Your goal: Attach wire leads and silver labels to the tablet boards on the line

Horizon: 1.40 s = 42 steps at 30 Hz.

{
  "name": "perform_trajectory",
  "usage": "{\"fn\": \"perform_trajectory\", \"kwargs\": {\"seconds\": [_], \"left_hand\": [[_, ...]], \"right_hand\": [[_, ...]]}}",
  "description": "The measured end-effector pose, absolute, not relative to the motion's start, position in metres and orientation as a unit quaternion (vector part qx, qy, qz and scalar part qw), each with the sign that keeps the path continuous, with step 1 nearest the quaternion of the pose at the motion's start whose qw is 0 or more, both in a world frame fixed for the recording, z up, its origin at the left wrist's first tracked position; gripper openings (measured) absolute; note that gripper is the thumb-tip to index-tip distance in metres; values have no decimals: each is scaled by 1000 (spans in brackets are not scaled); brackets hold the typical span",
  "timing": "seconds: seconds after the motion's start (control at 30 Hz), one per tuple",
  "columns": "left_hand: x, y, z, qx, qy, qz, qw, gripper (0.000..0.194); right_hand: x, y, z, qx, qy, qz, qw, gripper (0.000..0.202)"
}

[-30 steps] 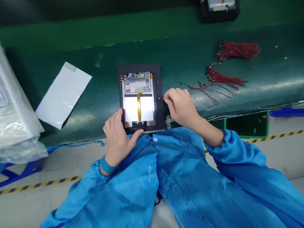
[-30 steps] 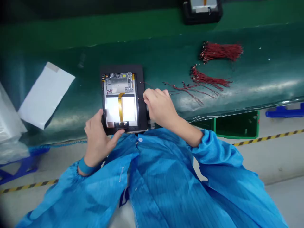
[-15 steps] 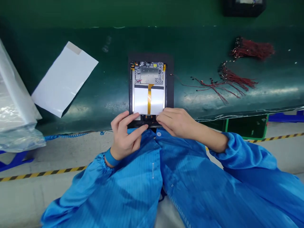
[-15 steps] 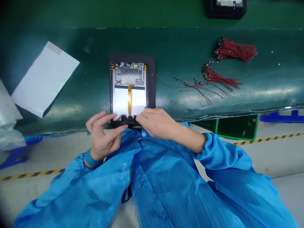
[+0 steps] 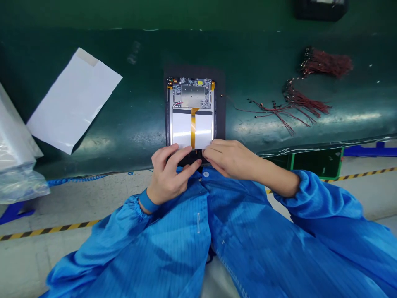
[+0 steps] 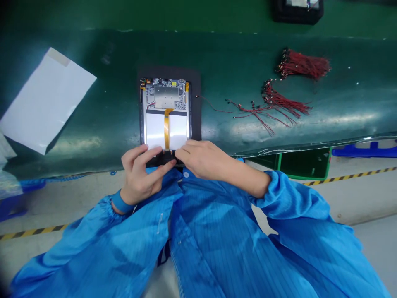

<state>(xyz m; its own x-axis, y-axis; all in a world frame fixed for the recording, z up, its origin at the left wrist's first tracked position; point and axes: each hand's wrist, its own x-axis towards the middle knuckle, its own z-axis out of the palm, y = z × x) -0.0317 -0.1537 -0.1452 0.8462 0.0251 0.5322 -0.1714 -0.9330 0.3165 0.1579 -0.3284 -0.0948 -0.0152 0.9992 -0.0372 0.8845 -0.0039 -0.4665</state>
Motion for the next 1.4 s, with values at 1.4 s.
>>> {"fn": "perform_trajectory", "kwargs": {"seconds": [1.4], "left_hand": [[-17,-161,-139,937,-4,248,246,30]], "right_hand": [[159,-330,-94,-697,-672,189,163,22]]}}
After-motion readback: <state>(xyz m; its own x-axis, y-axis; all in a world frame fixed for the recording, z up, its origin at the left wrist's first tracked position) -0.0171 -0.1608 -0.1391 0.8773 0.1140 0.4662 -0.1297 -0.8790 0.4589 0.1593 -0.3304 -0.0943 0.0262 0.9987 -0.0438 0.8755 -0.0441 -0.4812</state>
